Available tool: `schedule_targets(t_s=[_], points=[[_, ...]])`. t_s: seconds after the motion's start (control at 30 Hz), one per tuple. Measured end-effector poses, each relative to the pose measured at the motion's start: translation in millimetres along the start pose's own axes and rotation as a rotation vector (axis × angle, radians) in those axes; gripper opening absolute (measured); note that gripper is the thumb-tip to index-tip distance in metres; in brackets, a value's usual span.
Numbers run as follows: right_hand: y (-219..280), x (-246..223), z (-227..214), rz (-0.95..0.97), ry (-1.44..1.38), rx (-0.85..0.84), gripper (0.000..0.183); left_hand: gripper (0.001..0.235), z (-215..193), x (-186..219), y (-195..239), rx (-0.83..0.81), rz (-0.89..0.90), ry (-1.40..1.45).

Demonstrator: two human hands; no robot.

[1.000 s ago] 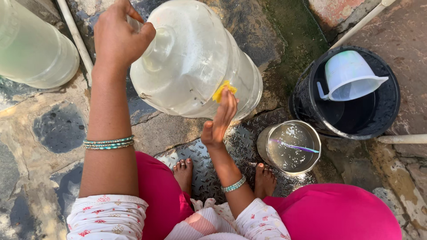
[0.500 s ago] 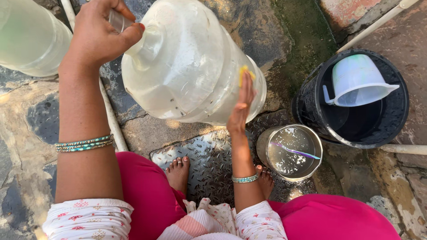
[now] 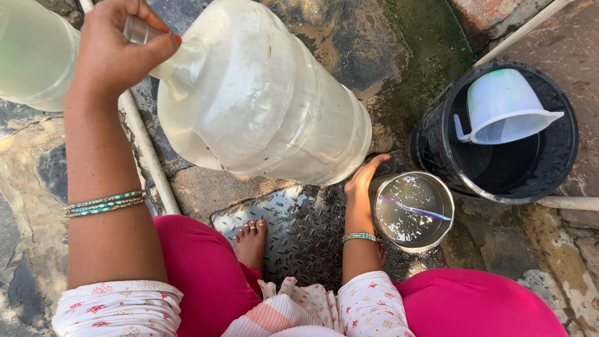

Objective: The person scrubs the exterior of a large transparent water jug with a yellow sponge while sitting on the ground. They rotate the jug to clean different sides and occasionally dip the sponge into a metal pot of water nearby.

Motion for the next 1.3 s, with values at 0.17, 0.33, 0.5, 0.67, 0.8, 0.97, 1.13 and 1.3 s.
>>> schedule_targets(t_s=[0.17,0.33,0.5,0.67,0.8,0.97,1.13,1.3], points=[[12.3,27.2,-9.1,0.11,-0.404,-0.032,0.113,0.013,-4.9,-2.3,-1.0,0.017,-0.117,-0.15],[37.8,-41.9,21.7,-0.132,-0.155,-0.003,0.11,0.015,-12.8,-0.1,-3.2,0.096,-0.23,-0.199],[124.8,-93.1,129.0,-0.765,0.679,0.083,0.1,0.019,-11.3,-16.2,3.3,0.091,-0.39,-0.223],[225.0,-60.3,232.5,-1.0,0.853,-0.273,0.081,0.02,-11.1,-33.6,4.9,0.095,-0.468,-0.227],[218.2,-56.9,198.5,-1.062,0.905,-0.162,0.077,0.017,-8.5,-43.2,4.8,0.095,-0.408,-0.25],[64.0,-53.5,46.6,-0.533,0.577,0.12,0.103,0.015,-7.7,-57.1,9.0,0.082,-0.372,-0.173],[4.2,28.5,-2.7,0.21,-0.275,-0.125,0.119,0.016,-13.9,-63.8,13.9,0.065,-0.44,-0.154],[20.8,16.6,-12.2,0.163,-0.361,-0.041,0.127,0.025,-17.3,-52.3,23.2,0.061,-0.576,-0.135]])
Point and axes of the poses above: each hand's wrist, its own y-axis away from the middle knuckle, its own z-axis out of the palm, x = y × z, the point moved 10 cm from there along -y, towards the middle knuckle, and after that the axes turned 7 degrees about -y, right-handed, at the moved point
